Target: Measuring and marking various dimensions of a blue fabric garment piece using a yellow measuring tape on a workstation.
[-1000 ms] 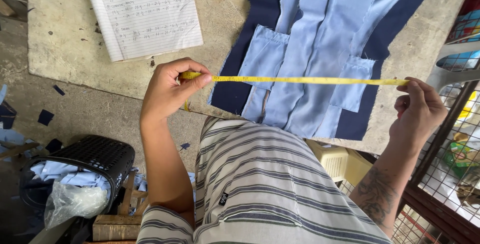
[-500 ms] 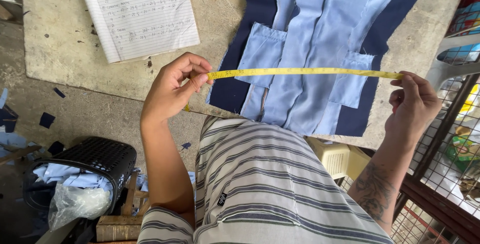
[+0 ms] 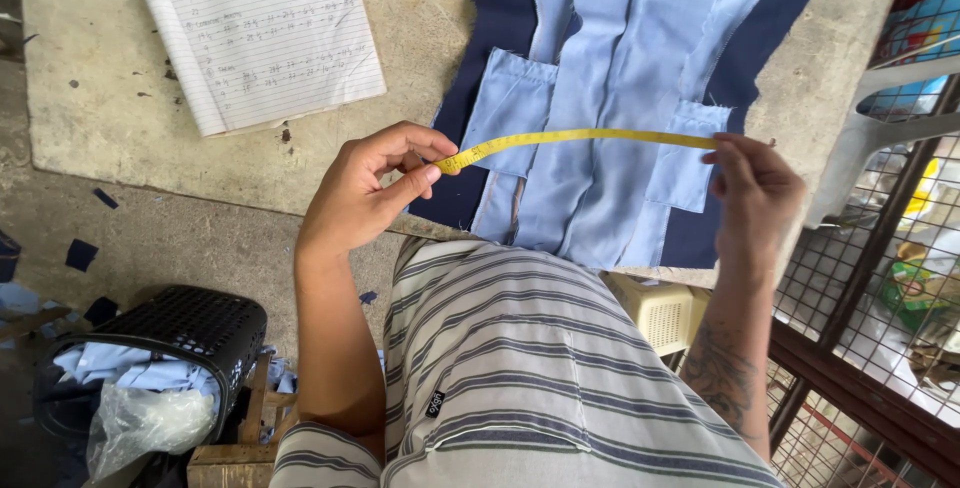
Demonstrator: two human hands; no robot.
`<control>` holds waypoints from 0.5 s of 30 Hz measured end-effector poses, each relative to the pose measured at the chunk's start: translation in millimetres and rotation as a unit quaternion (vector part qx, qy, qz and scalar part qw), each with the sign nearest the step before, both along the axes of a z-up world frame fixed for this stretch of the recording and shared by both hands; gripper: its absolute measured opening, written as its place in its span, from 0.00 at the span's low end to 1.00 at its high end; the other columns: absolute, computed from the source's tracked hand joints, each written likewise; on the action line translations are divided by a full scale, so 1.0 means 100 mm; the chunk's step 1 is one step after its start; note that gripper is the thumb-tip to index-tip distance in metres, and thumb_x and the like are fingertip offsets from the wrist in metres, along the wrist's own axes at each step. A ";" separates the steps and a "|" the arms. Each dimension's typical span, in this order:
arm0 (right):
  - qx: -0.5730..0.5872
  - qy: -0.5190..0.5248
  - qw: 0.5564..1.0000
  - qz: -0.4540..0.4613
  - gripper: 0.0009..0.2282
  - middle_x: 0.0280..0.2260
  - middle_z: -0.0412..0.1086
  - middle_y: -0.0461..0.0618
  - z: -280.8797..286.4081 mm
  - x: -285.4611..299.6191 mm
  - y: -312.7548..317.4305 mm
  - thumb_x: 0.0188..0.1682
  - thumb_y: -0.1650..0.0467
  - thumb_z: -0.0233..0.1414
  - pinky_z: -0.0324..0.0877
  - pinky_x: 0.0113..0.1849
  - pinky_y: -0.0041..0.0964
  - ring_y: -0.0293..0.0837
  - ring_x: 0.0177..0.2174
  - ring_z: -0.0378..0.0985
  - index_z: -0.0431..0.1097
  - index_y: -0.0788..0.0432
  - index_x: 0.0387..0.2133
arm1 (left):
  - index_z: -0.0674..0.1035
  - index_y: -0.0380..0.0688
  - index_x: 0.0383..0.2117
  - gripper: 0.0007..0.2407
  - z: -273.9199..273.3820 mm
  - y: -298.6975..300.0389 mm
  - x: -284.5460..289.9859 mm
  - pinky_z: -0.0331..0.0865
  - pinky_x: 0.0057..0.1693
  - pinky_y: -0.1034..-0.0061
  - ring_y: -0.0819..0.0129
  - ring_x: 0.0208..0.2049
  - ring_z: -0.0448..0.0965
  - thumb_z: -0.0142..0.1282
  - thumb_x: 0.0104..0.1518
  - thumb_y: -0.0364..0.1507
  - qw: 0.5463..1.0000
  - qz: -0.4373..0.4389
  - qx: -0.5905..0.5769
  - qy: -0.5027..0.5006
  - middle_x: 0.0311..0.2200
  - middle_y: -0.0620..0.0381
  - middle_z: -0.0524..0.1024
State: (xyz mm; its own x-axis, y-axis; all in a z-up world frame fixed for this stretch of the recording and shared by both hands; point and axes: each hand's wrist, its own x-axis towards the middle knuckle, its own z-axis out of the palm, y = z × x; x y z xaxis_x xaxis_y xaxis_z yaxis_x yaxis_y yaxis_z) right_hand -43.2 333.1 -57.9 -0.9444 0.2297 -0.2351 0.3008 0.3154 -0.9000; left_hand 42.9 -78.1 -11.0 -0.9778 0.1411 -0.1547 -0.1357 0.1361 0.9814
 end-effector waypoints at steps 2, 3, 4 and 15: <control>0.021 0.023 0.999 0.034 0.05 0.30 0.78 0.47 -0.10 0.04 -0.09 0.63 0.77 0.56 0.60 0.26 0.19 0.28 0.21 0.66 0.81 0.59 0.44 | 0.82 0.39 0.51 0.09 -0.04 0.02 -0.02 0.79 0.47 0.75 0.68 0.34 0.85 0.56 0.67 0.21 0.999 -0.009 0.024 0.019 0.43 0.49 0.85; 0.040 0.045 0.996 0.069 0.06 0.31 0.78 0.57 -0.16 0.06 -0.14 0.62 0.78 0.55 0.60 0.26 0.23 0.32 0.22 0.67 0.80 0.64 0.46 | 0.82 0.37 0.53 0.11 -0.07 0.03 -0.02 0.78 0.48 0.67 0.62 0.34 0.88 0.57 0.66 0.19 0.998 -0.015 0.047 0.037 0.43 0.42 0.86; 0.041 0.045 0.996 0.069 0.06 0.31 0.78 0.57 -0.10 0.08 -0.24 0.62 0.78 0.55 0.60 0.26 0.23 0.32 0.22 0.67 0.80 0.64 0.46 | 0.82 0.37 0.53 0.11 -0.04 0.06 -0.03 0.78 0.48 0.67 0.62 0.34 0.88 0.57 0.66 0.19 0.998 -0.015 0.048 0.038 0.43 0.42 0.86; 0.054 0.121 0.950 0.284 0.06 0.17 0.71 0.53 0.39 0.29 -0.93 0.55 0.76 0.64 0.61 0.24 0.32 0.40 0.15 0.65 0.83 0.61 0.44 | 0.79 0.33 0.60 0.17 0.06 0.35 -0.08 0.81 0.55 0.62 0.56 0.49 0.88 0.53 0.65 0.15 0.991 -0.049 0.124 0.008 0.51 0.37 0.84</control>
State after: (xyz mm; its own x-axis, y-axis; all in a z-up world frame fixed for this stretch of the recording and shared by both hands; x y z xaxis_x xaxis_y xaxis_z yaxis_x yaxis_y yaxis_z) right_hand -14.7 240.1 -18.5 -0.9463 -0.3231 0.0014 -0.1578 0.4583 -0.8747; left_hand 34.7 -43.5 -5.1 -0.9595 0.2679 -0.0872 -0.1173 -0.0984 0.9882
